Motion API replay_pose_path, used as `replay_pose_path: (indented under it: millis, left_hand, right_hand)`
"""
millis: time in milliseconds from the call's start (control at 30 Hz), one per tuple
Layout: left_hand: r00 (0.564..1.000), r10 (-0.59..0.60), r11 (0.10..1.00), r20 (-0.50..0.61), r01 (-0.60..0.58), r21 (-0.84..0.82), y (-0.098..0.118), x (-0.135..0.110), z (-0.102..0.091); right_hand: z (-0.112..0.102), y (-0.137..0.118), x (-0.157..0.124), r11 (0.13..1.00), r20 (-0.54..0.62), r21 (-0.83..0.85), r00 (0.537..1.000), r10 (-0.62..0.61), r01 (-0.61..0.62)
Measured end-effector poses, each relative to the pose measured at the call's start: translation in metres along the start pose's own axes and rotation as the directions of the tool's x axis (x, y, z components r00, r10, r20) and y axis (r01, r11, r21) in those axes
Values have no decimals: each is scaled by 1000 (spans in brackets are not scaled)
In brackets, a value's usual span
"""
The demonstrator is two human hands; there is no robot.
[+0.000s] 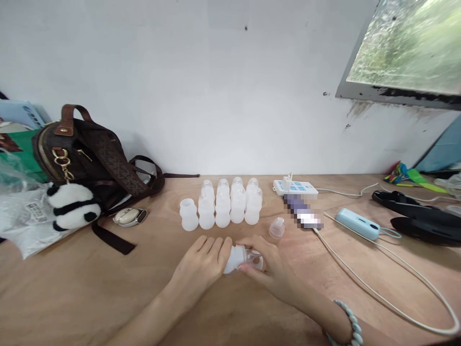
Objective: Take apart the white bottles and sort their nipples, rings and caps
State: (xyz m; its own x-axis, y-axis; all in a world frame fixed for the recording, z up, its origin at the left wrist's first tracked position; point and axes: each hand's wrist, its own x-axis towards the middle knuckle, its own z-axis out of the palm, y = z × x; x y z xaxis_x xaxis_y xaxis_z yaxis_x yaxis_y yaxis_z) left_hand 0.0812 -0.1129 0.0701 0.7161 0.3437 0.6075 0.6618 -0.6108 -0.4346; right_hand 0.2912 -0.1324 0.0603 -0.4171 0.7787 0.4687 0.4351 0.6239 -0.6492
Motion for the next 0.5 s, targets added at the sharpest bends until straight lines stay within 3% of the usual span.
replay_pose_path:
  millis: [100, 233, 400, 500]
  left_hand:
    - [1000, -1, 1000, -11, 2, 26, -1, 0, 0]
    - [1000, 19, 999, -13, -19, 32, 0, 1, 0]
    - [1000, 7, 1000, -7, -7, 15, 1, 1, 0]
    - [1000, -2, 1000, 2, 2, -12, 3, -1, 2]
  right_hand:
    - [0, 0, 0, 995, -67, -23, 993, -101, 100]
    - [-2, 2, 0, 1000, -19, -27, 1000, -5, 4]
    - [-3, 0, 1, 993, -18, 25, 993, -114, 115]
    - [-3, -1, -1, 999, -9, -25, 999, -39, 39]
